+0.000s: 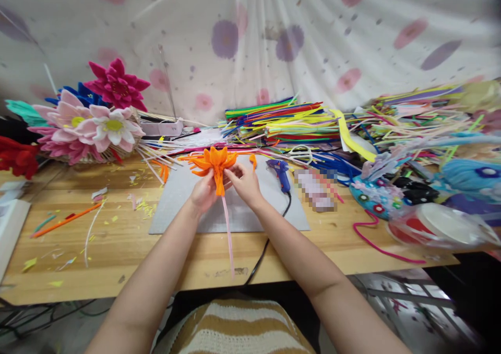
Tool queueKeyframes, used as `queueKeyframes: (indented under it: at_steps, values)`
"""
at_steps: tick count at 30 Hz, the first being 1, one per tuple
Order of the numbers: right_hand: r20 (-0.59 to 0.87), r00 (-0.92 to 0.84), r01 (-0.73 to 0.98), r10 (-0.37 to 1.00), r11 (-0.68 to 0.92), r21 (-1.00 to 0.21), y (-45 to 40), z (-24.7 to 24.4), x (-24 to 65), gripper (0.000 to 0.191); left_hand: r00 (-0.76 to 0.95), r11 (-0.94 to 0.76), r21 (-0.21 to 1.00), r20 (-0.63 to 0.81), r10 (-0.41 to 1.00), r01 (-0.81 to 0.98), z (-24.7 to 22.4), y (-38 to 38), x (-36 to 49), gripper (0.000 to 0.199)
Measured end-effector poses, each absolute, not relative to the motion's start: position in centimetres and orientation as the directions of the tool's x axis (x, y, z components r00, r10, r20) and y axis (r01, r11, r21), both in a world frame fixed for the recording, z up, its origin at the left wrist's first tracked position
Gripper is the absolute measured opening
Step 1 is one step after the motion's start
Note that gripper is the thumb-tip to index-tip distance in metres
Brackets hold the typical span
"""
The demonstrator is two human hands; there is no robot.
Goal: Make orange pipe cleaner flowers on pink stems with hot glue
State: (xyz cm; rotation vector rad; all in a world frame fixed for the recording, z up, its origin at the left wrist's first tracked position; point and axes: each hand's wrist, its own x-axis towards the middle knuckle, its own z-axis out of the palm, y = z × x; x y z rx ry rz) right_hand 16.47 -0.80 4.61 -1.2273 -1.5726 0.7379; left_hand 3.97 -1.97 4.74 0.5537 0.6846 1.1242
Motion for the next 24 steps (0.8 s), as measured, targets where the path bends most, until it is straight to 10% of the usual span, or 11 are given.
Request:
queueKeyframes:
  at_steps: [11,24]
  values:
    - [0.023,0.039,-0.159,0.999,0.029,-0.987,0.2,4.0,13.7,0.012,-0.073,0.106,0.776,-0.192,0.979,-0.621,3.3,-1.2,4.6,0.02]
    - [0.024,0.107,-0.174,0.994,0.042,-0.984,0.0,3.2,13.6,0.022,-0.084,0.087,0.862,-0.148,0.985,-0.5,3.9,-2.0,5.0,0.031]
